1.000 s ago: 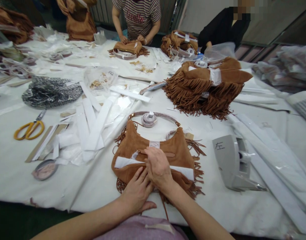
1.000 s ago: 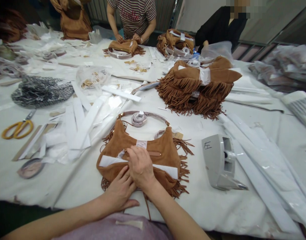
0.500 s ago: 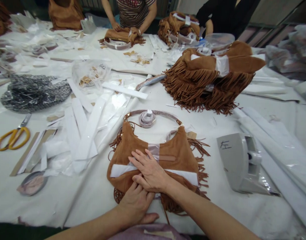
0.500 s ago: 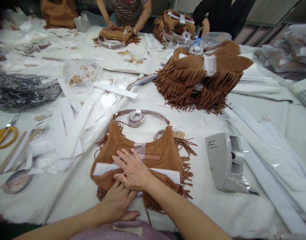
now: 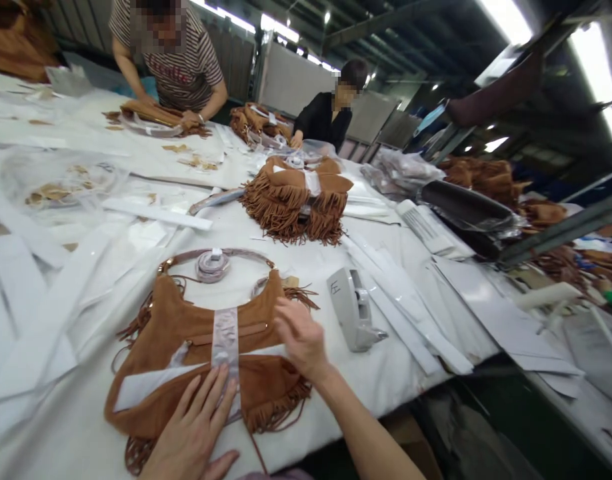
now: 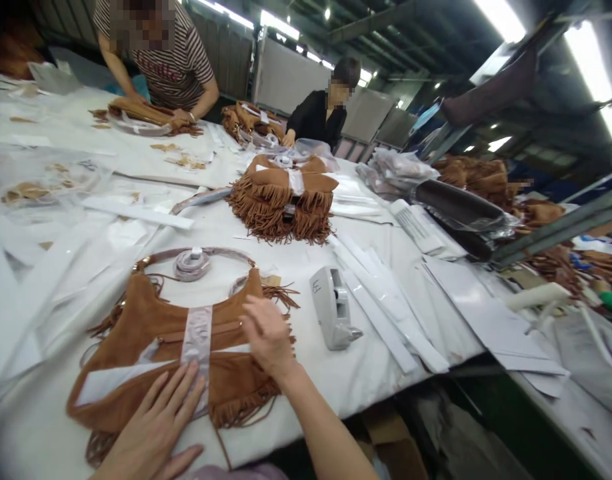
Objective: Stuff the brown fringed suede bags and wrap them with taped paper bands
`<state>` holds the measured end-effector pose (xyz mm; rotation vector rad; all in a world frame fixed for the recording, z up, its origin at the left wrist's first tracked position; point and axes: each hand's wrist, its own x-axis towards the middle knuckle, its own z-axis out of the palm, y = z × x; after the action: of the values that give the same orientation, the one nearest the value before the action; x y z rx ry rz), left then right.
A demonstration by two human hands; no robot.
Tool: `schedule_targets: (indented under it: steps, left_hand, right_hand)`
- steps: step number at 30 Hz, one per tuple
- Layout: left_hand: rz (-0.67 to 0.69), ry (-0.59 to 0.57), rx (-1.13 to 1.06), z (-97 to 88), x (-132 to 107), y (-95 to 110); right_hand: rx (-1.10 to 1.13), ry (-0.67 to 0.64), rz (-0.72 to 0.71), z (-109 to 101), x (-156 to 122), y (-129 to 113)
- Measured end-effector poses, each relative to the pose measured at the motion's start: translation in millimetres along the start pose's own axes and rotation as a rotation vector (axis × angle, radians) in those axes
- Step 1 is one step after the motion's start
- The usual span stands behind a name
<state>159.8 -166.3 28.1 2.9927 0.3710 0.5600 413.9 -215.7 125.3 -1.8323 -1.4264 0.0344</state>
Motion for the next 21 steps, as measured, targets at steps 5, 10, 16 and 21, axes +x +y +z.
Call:
schedule_targets:
  steps: [5, 10, 16, 21]
  left_hand:
    - [0.004, 0.003, -0.005, 1.2, -2, 0]
    - [-0.001, 0.072, -0.017, 0.2, 2, 2]
    - [-0.01, 0.103, -0.01, -2.2, 6, 6]
    - [0.017, 0.096, 0.027, -3.6, 5, 2]
  right_hand:
    - [-0.129, 0.531, 0.864, -142, -22, 89]
    - [-0.02, 0.369, 1.045, -175, -47, 126]
    - [0.108, 0.209, 1.079, -162, -42, 123]
    - [0.182, 0.183, 1.09, -164, -38, 122]
